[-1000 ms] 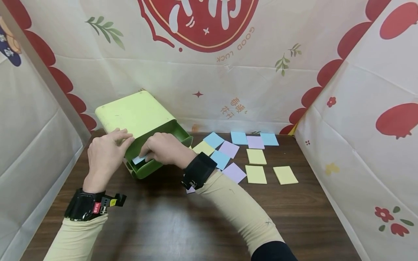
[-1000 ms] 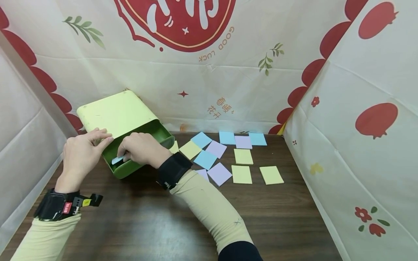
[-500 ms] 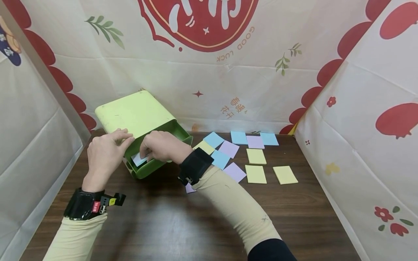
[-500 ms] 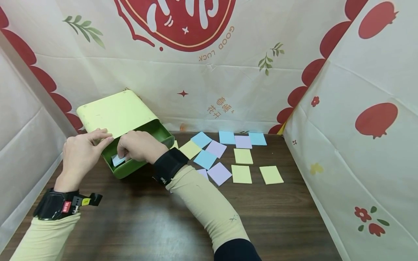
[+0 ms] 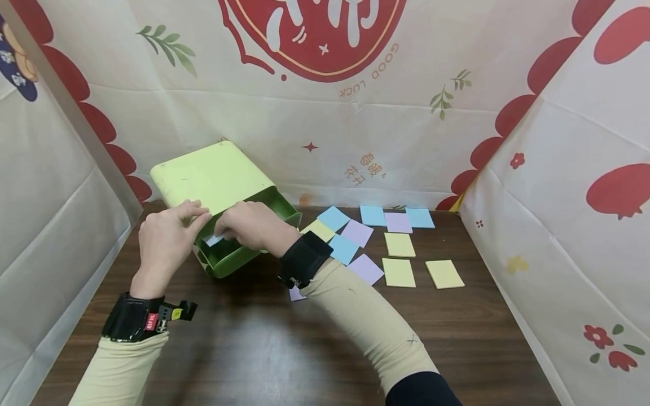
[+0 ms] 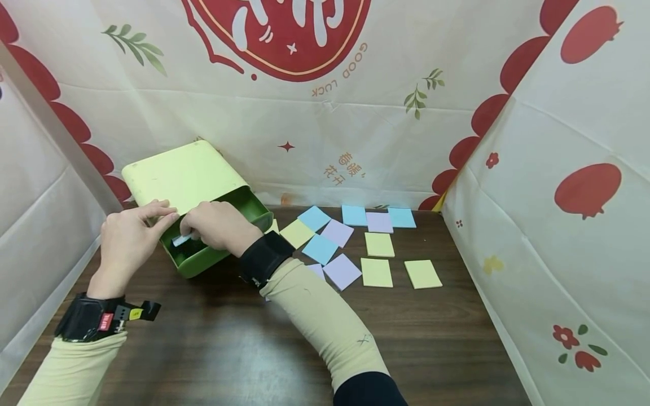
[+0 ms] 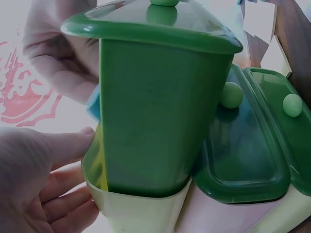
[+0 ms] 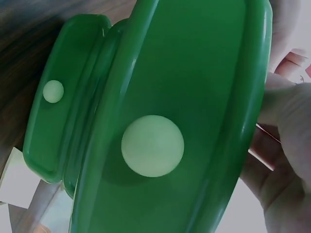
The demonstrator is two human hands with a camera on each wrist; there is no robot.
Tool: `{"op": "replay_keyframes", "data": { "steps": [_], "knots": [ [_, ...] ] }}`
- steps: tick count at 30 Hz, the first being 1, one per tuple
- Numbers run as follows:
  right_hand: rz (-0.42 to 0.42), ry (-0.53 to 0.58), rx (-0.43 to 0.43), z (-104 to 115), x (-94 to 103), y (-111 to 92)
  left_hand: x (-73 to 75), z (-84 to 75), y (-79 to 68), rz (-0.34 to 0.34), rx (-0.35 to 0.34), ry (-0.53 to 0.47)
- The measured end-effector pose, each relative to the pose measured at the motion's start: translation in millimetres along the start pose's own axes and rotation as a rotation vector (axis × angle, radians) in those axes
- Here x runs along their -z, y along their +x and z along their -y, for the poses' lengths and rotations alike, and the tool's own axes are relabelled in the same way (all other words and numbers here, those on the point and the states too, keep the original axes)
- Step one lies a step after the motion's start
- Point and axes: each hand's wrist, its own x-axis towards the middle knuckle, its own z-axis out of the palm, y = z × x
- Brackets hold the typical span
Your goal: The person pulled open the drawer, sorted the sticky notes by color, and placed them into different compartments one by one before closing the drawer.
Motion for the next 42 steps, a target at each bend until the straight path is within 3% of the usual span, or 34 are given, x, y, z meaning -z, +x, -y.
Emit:
{"op": "replay_keyframes", "data": {
  "steps": [4,12,22,28,33,42],
  "knots": [
    [-0.035,-0.016,-0.008,0,2.9,-1,-0.7,-1.3,1.2,-0.004,-0.001,-0.006],
    [0.045,0.103,-0.053,-2,-3.3,3,-2.1,-3.6,1.6,0.001,0.004,-0.008],
    [0.027,0.05,-0.121,-2,-13.1,11,-3.2,-6.4,0.8,0.003,0.009,-0.011],
    [0.017,0.075,-0.064,-7,-13.0,10,-3.4,-5.9,-1.0,-0.011,-0.001,-0.015],
    [-0.038,0.078,-0.018,-16,-4.9,1,-3.4,-4.5,-2.1,-0.026,-0.01,-0.017],
    [-0.129,0.148,-0.054,-54,15.4,-32,-2.0,-3.1,-2.1,-0.02,0.016,-0.019]
  ]
}}
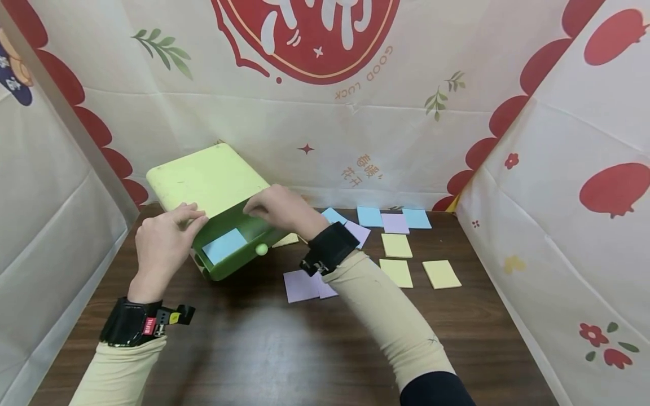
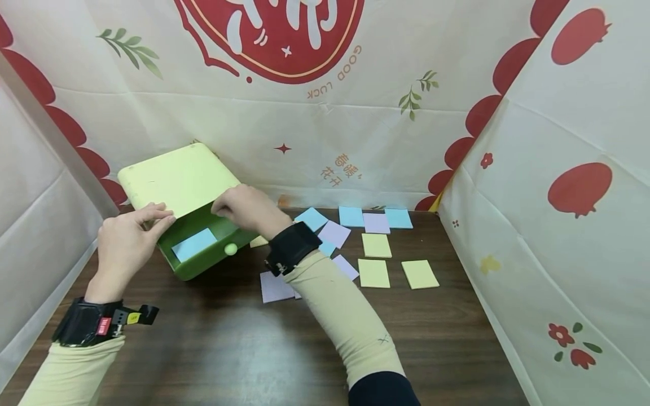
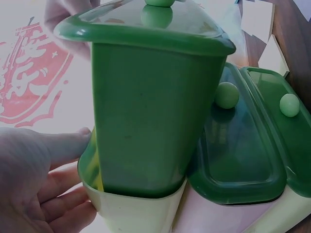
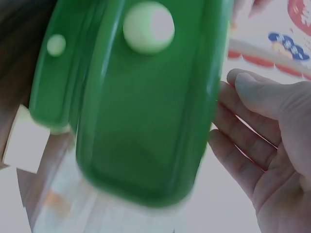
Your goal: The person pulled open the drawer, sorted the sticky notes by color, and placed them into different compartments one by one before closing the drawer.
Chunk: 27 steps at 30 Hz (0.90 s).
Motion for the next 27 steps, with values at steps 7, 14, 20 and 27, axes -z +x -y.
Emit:
{"op": "replay_keyframes", "data": {
  "steps": [7,14,20,27],
  "knots": [
    [-0.103,0.116,-0.129,-45,9.9,-28,0.5,1.6,-1.0,0.005,0.007,0.008],
    [-0.085,0.082,-0.319,-82,-4.3,-61,0.8,2.0,-1.0,0.009,0.001,0.015],
    [-0.02,0.034,-0.432,-107,-49.3,-83,-0.4,0.6,-0.5,-0.004,-0.012,0.012],
    [0.06,0.046,-0.573,-129,-99.3,-105,-2.9,-0.3,-0.1,-0.008,-0.009,0.002]
  ]
}}
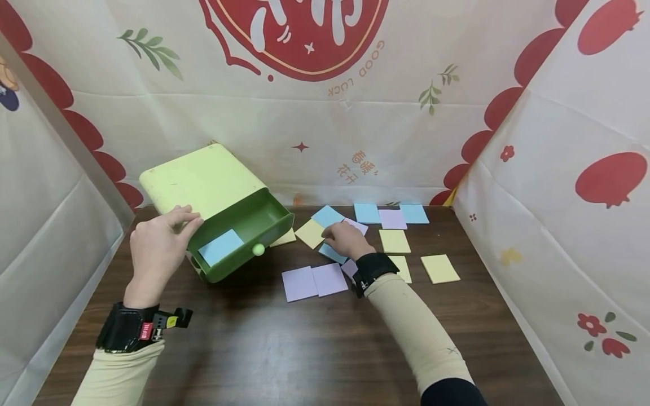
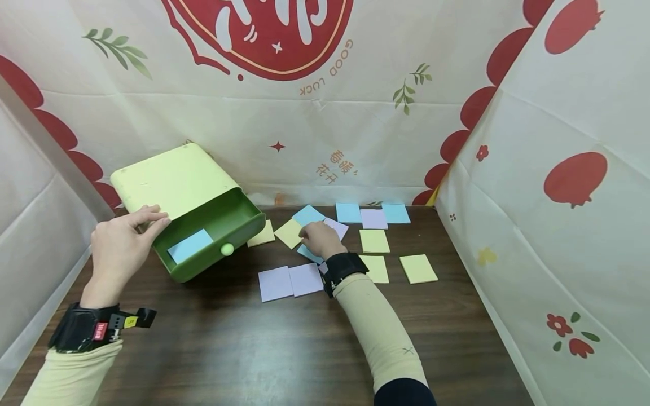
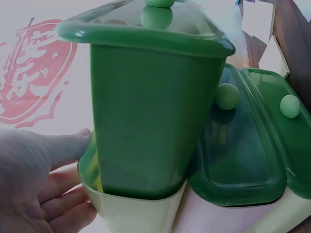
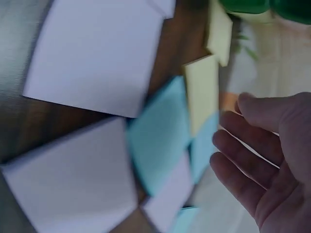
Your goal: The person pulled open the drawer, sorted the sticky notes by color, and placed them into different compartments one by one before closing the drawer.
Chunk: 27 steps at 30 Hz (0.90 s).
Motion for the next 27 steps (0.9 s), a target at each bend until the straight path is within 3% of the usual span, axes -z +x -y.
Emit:
{"op": "replay_keyframes", "data": {
  "steps": [7,13,27],
  "knots": [
    [0.008,0.042,-0.09,-19,-20.8,2,-0.8,0.5,-1.0,-0.006,0.006,0.002],
    [0.03,-0.011,-0.173,-29,-34.0,1,-2.6,0.0,-0.6,-0.004,0.005,0.002],
    [0.024,-0.101,-0.183,-36,-50.3,4,-2.4,-1.5,-1.5,-0.01,0.004,0.008]
  ]
}}
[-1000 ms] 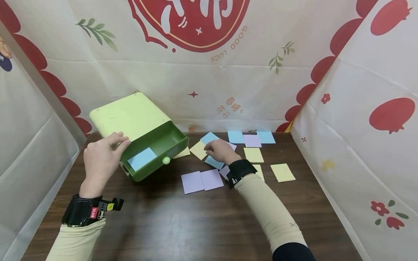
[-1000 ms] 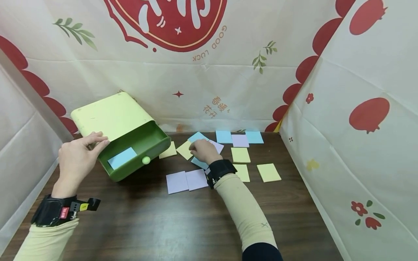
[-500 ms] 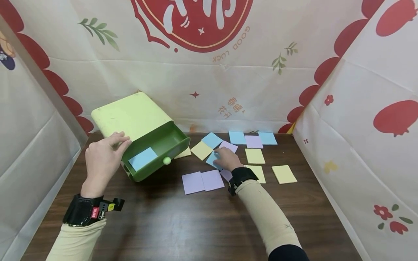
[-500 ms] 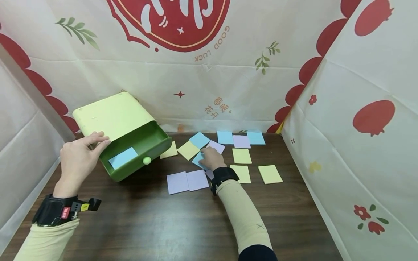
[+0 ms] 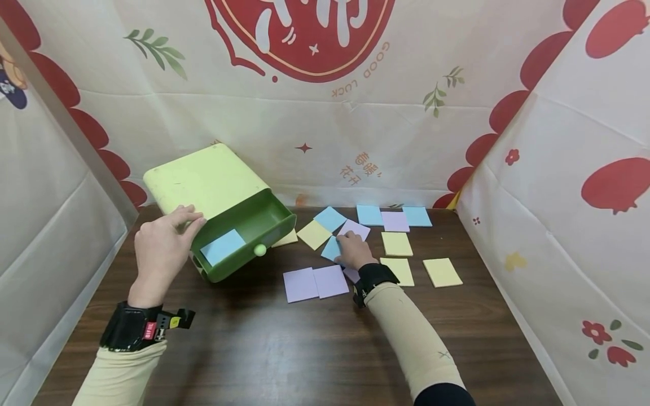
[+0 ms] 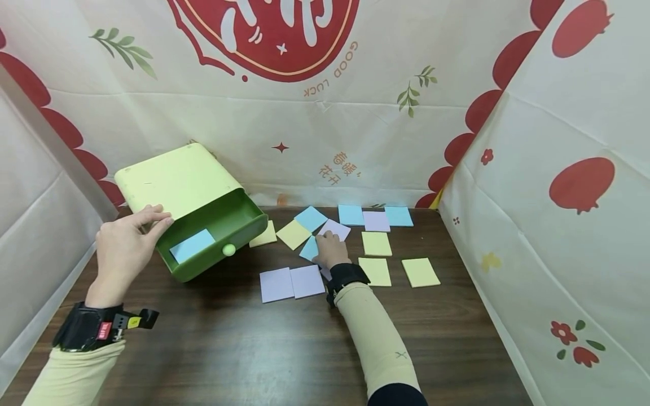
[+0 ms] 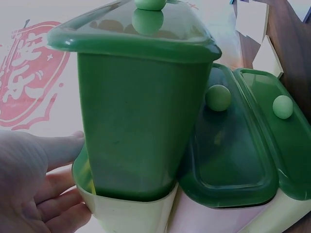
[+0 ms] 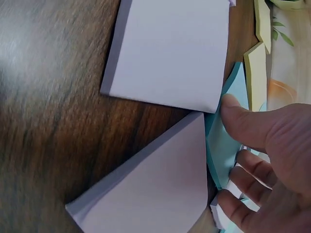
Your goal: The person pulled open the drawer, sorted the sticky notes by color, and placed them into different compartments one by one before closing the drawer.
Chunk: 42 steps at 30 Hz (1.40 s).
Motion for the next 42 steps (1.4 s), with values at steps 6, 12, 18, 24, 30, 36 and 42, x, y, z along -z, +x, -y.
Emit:
{"op": "replay_keyframes", "data": {
  "steps": [6,12,18,24,30,36,42],
  "knots": [
    [0.006,0.008,-0.007,-1,2.3,-4,0.6,-1.0,0.2,0.013,0.006,-0.002],
    [0.057,-0.016,-0.027,3,10.3,-11,0.9,-0.6,-0.6,0.021,0.017,-0.006],
    [0.089,-0.02,-0.05,4,11.5,-12,0.5,-0.2,-0.4,0.025,0.019,-0.008],
    [0.102,0.061,-0.085,4,10.4,-10,0.6,0.0,-0.6,0.025,0.021,-0.013],
    [0.09,0.118,-0.088,5,11.3,-10,1.5,0.6,-1.2,0.02,0.016,-0.012],
    [0.076,0.16,-0.106,6,14.3,-11,1.4,1.2,-1.2,0.021,0.013,-0.012],
    [0.053,0.166,-0.116,2,15.0,-12,0.4,1.2,-1.1,0.021,0.013,-0.018]
  ]
}}
